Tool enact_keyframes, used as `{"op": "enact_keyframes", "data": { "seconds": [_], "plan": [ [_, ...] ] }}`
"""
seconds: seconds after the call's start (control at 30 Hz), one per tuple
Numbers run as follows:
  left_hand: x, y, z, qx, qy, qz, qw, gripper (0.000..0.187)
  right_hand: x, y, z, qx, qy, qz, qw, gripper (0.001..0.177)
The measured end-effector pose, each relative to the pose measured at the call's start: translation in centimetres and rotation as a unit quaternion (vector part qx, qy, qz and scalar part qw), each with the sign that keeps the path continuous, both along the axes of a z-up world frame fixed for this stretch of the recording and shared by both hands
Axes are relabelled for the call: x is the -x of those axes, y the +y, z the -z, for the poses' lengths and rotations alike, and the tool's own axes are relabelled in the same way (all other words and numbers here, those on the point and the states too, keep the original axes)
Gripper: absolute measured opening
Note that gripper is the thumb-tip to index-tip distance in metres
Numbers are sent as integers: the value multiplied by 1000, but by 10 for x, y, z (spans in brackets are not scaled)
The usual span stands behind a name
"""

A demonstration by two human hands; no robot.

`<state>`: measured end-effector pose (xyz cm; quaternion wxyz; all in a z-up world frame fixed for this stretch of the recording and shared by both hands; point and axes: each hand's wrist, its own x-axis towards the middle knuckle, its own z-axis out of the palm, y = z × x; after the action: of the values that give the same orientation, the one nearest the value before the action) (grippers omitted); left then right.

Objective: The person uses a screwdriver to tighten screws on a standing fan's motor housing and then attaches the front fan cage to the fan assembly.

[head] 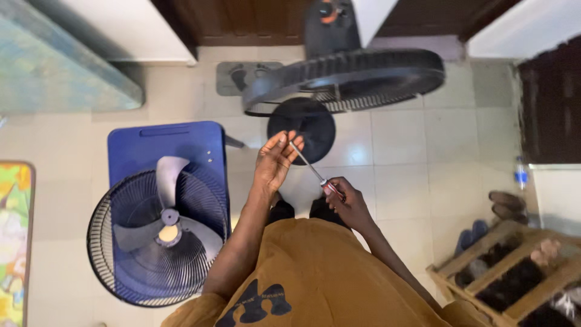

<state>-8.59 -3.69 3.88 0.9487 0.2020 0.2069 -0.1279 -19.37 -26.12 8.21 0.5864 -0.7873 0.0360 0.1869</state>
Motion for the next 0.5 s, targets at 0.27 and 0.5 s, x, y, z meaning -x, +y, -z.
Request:
{"op": "enact_keyframes", "data": {
  "seconds": [0.27,0.5],
  "plan": [
    [-13,-79,-17,112,-9,66,991,18,22,-35,-31,-20,-4,118,993,27],
    [-14,-103,-20,144,20,81,986,16,24,-50,-40,-11,19,153,988,26]
  ]
}}
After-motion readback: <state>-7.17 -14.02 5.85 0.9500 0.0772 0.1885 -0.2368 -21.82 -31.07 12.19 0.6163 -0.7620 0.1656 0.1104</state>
